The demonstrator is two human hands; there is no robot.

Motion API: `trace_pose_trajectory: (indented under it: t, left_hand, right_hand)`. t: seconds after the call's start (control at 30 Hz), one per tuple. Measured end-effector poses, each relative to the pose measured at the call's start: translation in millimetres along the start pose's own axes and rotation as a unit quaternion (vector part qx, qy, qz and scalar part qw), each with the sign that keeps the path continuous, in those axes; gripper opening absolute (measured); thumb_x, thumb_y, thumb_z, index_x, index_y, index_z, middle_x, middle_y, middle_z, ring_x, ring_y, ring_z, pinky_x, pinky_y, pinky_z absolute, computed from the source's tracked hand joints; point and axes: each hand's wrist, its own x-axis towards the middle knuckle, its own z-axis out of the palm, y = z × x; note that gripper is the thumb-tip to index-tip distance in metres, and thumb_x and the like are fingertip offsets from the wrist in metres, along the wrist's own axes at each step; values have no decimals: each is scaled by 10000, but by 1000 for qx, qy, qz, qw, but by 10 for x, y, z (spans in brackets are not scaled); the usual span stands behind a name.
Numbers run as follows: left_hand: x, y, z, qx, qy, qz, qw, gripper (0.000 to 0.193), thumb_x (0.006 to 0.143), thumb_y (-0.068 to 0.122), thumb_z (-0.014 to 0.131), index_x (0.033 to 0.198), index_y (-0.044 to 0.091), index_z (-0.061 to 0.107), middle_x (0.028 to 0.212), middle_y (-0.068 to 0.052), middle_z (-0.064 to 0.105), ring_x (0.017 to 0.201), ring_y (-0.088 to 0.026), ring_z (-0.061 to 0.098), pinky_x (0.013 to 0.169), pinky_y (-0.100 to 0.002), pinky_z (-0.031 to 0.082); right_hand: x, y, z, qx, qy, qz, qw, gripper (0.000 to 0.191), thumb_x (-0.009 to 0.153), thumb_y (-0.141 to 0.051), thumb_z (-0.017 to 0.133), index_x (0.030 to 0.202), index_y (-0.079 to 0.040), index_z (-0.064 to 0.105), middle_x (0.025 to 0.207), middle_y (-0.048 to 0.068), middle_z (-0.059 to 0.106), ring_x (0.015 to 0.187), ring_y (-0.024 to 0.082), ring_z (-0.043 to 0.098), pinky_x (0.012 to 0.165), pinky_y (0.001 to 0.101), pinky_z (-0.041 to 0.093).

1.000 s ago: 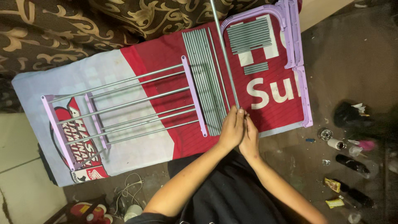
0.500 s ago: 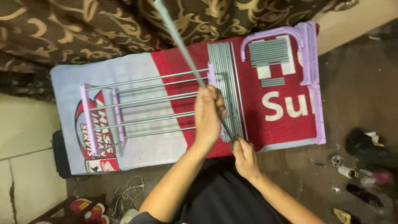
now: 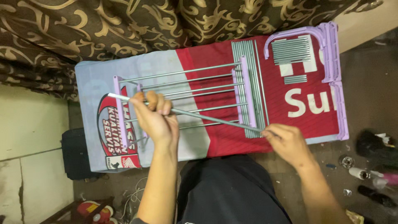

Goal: The person assembles a small clothes drying rack on a bed, fitting metal bars between two purple plastic end frames, pressing each bar into place and aligning the frame, then lifts the finished rack upright at the end.

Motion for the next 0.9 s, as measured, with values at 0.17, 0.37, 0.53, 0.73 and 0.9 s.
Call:
trace_pose_trajectory:
  t: [0.17, 0.37, 0.53, 0.73, 0.9]
  left_hand:
    - [51, 420, -620, -41, 41, 1, 998, 302, 1129, 415, 434, 1009, 139, 444, 783, 9, 338, 662, -116, 323, 627, -259, 364]
    - [39, 653, -1175, -21, 96, -26, 995, 260, 1107, 380, 451, 1015, 137, 455, 871, -5, 443, 821, -152, 458, 1016, -446, 500]
    - [136, 787, -1457, 38, 67, -10, 997, 259, 1105, 375, 448, 1037, 127, 477, 957, -43, 517, 926, -188, 539, 1033, -482, 510]
    - [44, 738, -1743, 176, 68, -100, 977, 249, 1079, 339, 465, 1080, 97, 527, 1082, -25, 575, 1056, -144, 585, 977, -467, 553]
    - [-83, 594, -1907, 196, 74, -140, 968, 217, 1074, 262, 533, 1161, 66, 572, 1094, -40, 618, 1030, -139, 635, 954, -408, 584]
  right_hand:
    - [107, -56, 225, 206, 36, 207, 956, 120, 939, -56, 709, 1021, 8, 770, 762, 129, 694, 591, 146, 550, 515, 300, 436]
    - [269, -211, 746, 522, 220, 176, 805, 173, 1091, -169, 640, 1019, -12, 630, 755, 70, 628, 633, 131, 583, 592, 254, 470]
    - [359, -384, 1091, 584, 277, 171, 744, 223, 1134, -247, 606, 1080, -31, 592, 807, 37, 588, 700, 113, 532, 655, 252, 445]
    - [450, -363, 1338, 579, 334, 144, 730, 256, 1165, -275, 553, 1139, -21, 576, 820, 18, 542, 733, 111, 494, 682, 265, 436]
    - [390, -338, 1487, 574, 296, 120, 754, 304, 1155, -261, 462, 1271, 1, 565, 912, 22, 557, 771, 114, 503, 721, 285, 460]
